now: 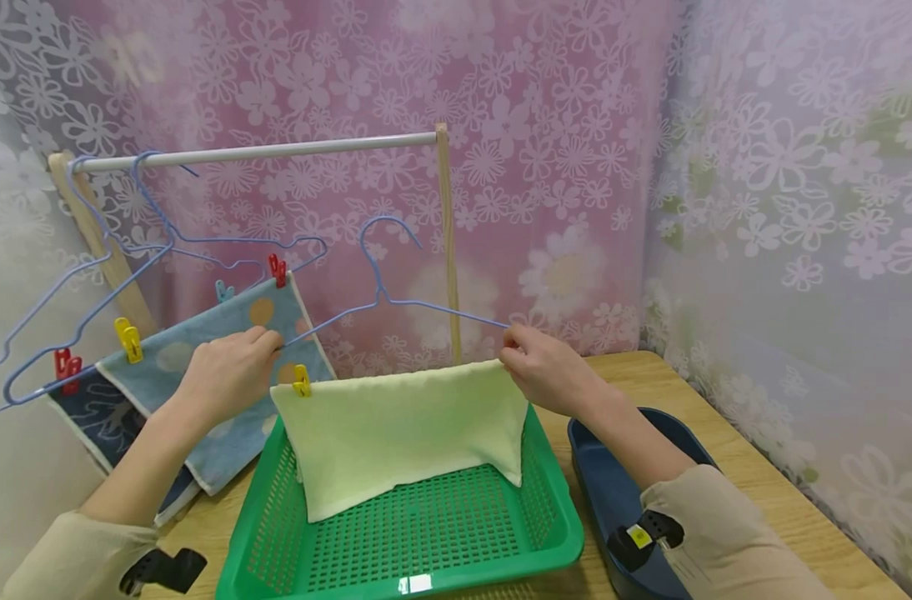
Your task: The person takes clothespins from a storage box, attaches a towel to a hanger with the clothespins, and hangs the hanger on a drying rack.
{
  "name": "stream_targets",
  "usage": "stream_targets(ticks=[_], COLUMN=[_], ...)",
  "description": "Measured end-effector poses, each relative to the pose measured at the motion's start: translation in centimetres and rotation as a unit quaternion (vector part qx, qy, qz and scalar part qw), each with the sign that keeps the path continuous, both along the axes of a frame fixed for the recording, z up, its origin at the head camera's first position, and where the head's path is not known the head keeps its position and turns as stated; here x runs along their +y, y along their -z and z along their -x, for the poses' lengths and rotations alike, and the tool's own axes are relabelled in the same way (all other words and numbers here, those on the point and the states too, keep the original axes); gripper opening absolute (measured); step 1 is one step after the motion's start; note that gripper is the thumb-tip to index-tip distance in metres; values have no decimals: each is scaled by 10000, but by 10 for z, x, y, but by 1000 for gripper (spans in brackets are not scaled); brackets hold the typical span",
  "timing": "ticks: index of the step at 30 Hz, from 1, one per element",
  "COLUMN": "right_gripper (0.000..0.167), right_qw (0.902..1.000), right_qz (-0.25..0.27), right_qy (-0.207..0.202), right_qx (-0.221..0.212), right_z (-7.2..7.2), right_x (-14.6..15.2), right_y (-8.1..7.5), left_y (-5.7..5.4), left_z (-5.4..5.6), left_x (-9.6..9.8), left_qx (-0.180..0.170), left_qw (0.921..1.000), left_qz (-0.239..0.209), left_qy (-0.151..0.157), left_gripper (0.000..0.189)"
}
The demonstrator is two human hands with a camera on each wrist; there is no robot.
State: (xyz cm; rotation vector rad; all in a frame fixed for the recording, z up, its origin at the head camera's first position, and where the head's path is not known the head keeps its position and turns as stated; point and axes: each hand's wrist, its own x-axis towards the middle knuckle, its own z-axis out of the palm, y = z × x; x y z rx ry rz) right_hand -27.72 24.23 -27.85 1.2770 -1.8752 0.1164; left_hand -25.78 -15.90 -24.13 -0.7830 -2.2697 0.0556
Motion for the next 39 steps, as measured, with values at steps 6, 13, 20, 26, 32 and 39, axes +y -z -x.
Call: stream_targets(ticks=[6,13,20,26,32,39], right_gripper=[34,33,31,31,34,32], right_qw=[9995,9982,9971,9967,9964,9936], right_qz=[-128,-291,-319,-254,53,727], right_qy=[69,338,334,283,284,261], right_qx=[270,411,597,712,797,826], right_z=[0,-1,-1,-3,-5,-6], right_x=[0,2,4,4,6,8], right_y=[1,1,2,0,-3,-6], left_y=[1,-1,-2,-4,-7,-8], left_z=[0,-2,-5,-7,-8,-10], left_x=[-1,-2,-4,-6,-9,-14], left_qx=[-93,-225,-449,-502,-416,-214], left_qw=[9999,9996,9986,9981,9986,9993], left_qz=[41,39,37,68,106,43], left_qy=[-77,-167,-281,-338,-320,-294], left_gripper=[9,7,8,4,5,3])
